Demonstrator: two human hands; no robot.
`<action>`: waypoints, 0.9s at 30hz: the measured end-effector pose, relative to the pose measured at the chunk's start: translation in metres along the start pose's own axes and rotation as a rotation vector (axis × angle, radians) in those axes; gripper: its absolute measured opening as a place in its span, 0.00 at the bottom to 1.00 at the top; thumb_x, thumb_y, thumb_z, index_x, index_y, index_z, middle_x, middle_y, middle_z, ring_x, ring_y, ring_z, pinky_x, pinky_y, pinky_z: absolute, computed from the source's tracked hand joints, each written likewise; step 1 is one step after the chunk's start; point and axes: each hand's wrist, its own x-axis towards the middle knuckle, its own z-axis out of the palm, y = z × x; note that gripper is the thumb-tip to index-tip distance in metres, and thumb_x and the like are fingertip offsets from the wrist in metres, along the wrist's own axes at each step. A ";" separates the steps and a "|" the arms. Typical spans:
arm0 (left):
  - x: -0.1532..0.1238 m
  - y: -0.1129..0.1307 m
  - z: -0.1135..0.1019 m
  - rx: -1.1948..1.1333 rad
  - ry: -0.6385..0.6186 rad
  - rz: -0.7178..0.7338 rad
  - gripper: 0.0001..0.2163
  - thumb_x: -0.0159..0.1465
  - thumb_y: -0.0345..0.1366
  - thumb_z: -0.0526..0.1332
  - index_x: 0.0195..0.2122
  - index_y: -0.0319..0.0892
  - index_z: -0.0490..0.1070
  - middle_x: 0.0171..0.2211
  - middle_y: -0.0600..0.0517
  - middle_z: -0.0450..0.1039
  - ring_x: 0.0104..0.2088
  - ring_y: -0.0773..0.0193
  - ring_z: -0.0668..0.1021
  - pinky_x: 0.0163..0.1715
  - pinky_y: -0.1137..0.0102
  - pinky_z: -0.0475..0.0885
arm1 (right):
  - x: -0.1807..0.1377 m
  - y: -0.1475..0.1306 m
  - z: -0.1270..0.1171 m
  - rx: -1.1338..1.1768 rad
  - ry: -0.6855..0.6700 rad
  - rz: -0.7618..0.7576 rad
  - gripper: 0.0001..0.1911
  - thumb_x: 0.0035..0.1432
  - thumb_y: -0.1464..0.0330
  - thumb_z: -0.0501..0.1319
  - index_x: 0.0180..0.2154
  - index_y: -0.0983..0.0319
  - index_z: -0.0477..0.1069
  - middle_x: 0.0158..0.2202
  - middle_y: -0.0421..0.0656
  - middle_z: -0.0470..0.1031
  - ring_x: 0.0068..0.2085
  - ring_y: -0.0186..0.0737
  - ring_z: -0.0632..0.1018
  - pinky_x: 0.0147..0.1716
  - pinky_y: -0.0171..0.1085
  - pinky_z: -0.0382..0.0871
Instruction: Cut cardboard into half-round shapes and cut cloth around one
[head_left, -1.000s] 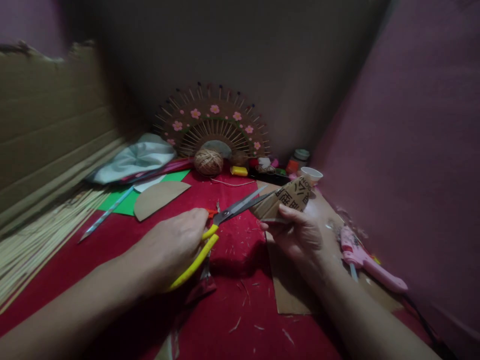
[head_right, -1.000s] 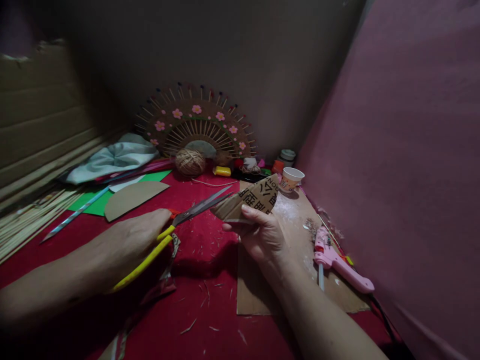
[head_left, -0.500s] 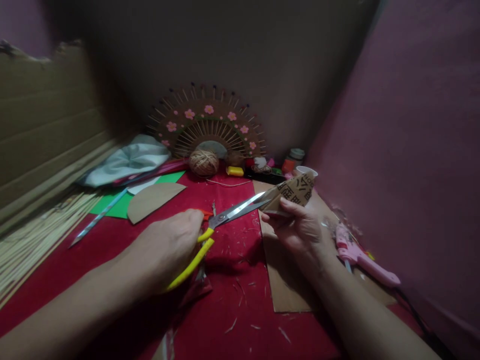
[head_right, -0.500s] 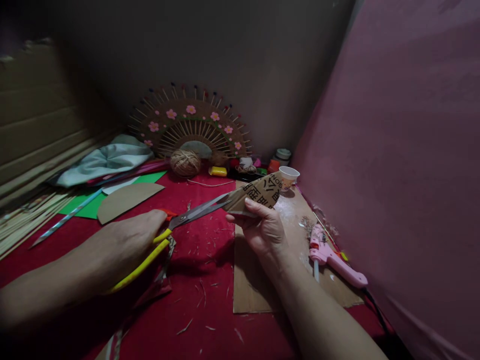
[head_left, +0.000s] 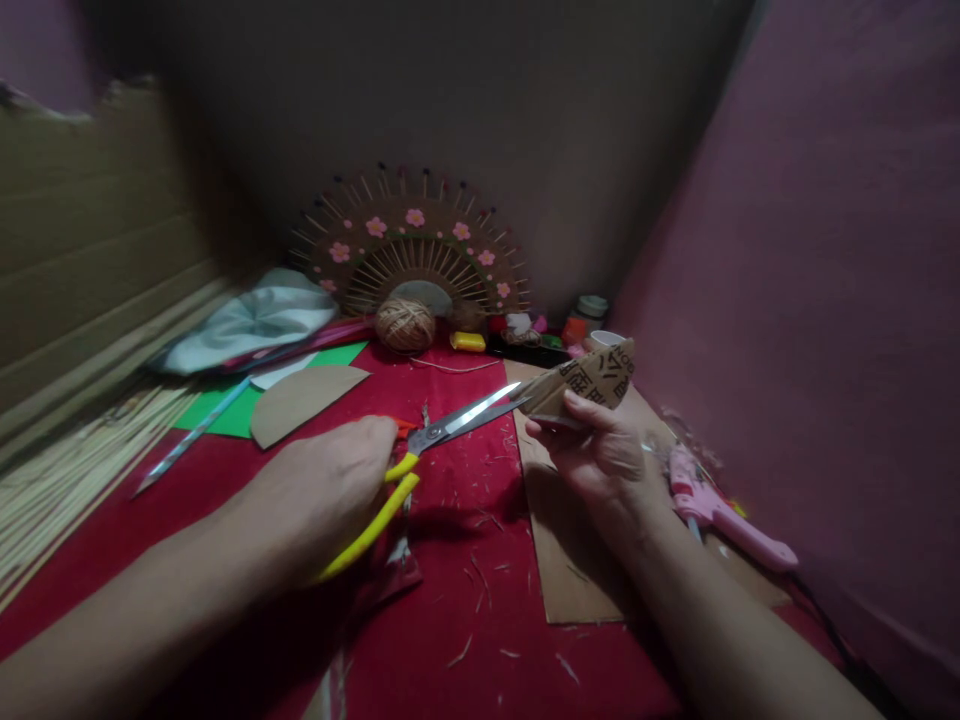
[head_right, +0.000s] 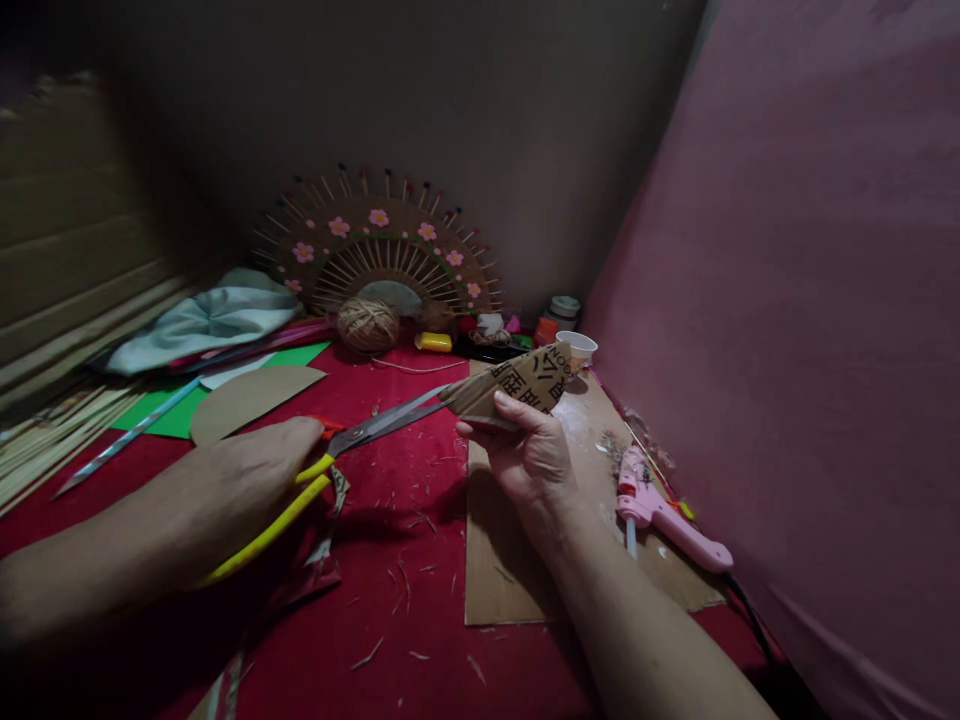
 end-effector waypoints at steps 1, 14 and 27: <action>0.000 0.000 0.000 0.001 0.003 0.014 0.11 0.62 0.43 0.44 0.30 0.43 0.56 0.29 0.47 0.66 0.25 0.61 0.69 0.24 0.68 0.60 | 0.000 0.000 0.000 0.000 0.003 0.003 0.09 0.43 0.76 0.61 0.31 0.63 0.73 0.27 0.41 0.78 0.27 0.39 0.78 0.26 0.38 0.75; 0.002 -0.005 0.003 -0.065 -0.007 0.054 0.12 0.61 0.46 0.45 0.29 0.43 0.58 0.28 0.48 0.66 0.25 0.61 0.68 0.24 0.68 0.59 | 0.000 -0.002 0.002 -0.008 0.078 0.068 0.10 0.40 0.77 0.61 0.29 0.62 0.72 0.22 0.39 0.75 0.24 0.39 0.75 0.25 0.40 0.72; -0.001 0.004 -0.001 -0.130 -0.018 0.064 0.11 0.61 0.43 0.45 0.26 0.44 0.57 0.26 0.49 0.67 0.23 0.62 0.68 0.23 0.69 0.58 | 0.000 -0.001 0.001 -0.030 0.001 0.032 0.06 0.41 0.76 0.61 0.26 0.63 0.72 0.23 0.40 0.77 0.23 0.39 0.76 0.28 0.42 0.75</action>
